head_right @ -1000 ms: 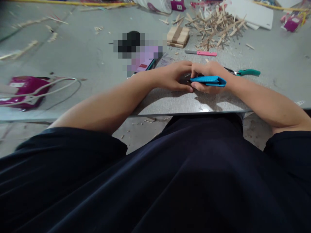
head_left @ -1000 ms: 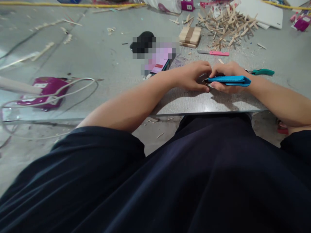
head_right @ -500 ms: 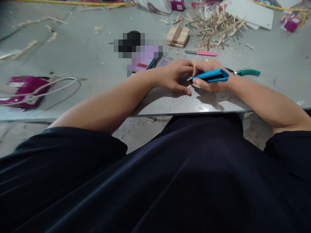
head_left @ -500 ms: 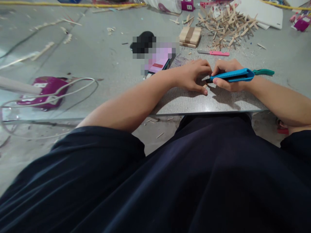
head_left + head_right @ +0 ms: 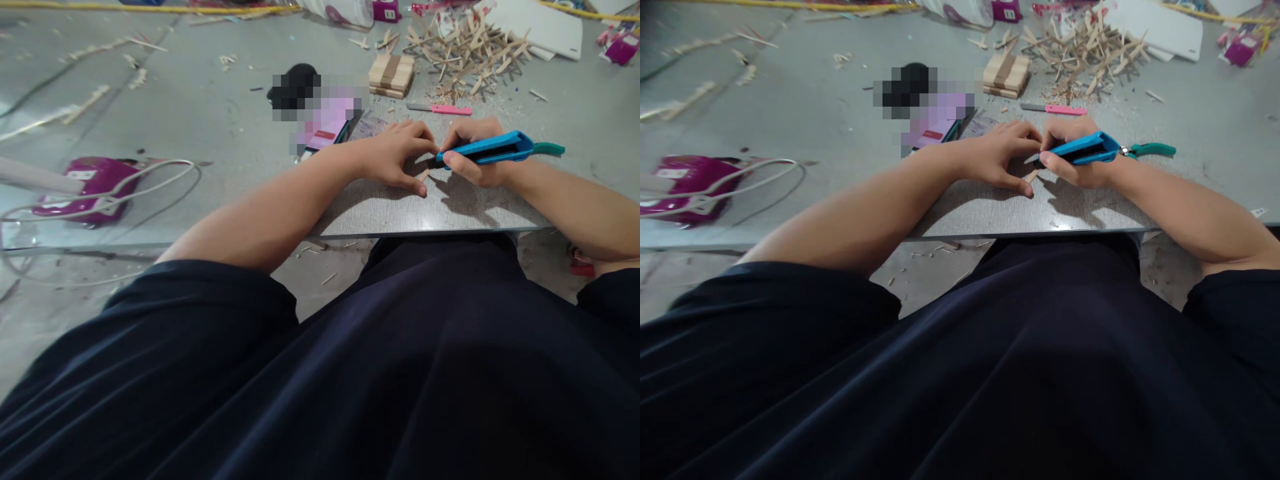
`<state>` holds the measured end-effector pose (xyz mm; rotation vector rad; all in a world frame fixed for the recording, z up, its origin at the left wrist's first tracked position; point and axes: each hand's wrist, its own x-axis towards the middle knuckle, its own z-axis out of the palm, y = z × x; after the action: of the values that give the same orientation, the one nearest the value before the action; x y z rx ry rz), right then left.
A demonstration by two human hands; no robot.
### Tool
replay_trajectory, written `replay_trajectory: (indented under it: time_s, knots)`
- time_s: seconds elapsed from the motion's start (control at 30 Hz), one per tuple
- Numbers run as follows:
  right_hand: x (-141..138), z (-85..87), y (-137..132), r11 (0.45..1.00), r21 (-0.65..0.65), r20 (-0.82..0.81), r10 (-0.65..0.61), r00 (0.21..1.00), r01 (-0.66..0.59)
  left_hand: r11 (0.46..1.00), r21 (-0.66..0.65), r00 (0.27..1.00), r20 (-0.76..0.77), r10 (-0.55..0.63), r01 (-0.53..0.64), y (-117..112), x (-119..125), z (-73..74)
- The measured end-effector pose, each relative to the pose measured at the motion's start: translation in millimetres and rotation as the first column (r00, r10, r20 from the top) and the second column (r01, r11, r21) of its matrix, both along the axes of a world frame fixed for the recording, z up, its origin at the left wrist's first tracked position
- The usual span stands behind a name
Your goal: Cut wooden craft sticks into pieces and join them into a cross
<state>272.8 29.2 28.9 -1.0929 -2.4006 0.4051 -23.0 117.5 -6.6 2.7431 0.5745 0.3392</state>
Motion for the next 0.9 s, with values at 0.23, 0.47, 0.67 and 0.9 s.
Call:
replay_trajectory:
  time_s: [0.23,0.47,0.67,0.9]
  knots:
    - [0,9.2,-5,0.998,-0.058,0.029,-0.019,0.999,0.021,1.0,-0.005,1.0,-0.006,0.029,-0.029,-3,2,0.9]
    - [-3,0.1,2,0.998,-0.055,0.003,0.016,1.0,-0.015,0.999,-0.015,0.999,-0.032,0.043,-0.044,-6,2,4.2]
    - [-1,-3.0,2,0.998,0.009,-0.036,0.069,0.997,-0.069,1.0,-0.014,1.0,-0.007,0.01,-0.01,-1,0,0.2]
    - [0,-9.5,5,0.996,0.042,-0.06,0.082,0.995,-0.08,1.0,-0.026,0.999,-0.041,0.01,-0.011,-1,1,2.5]
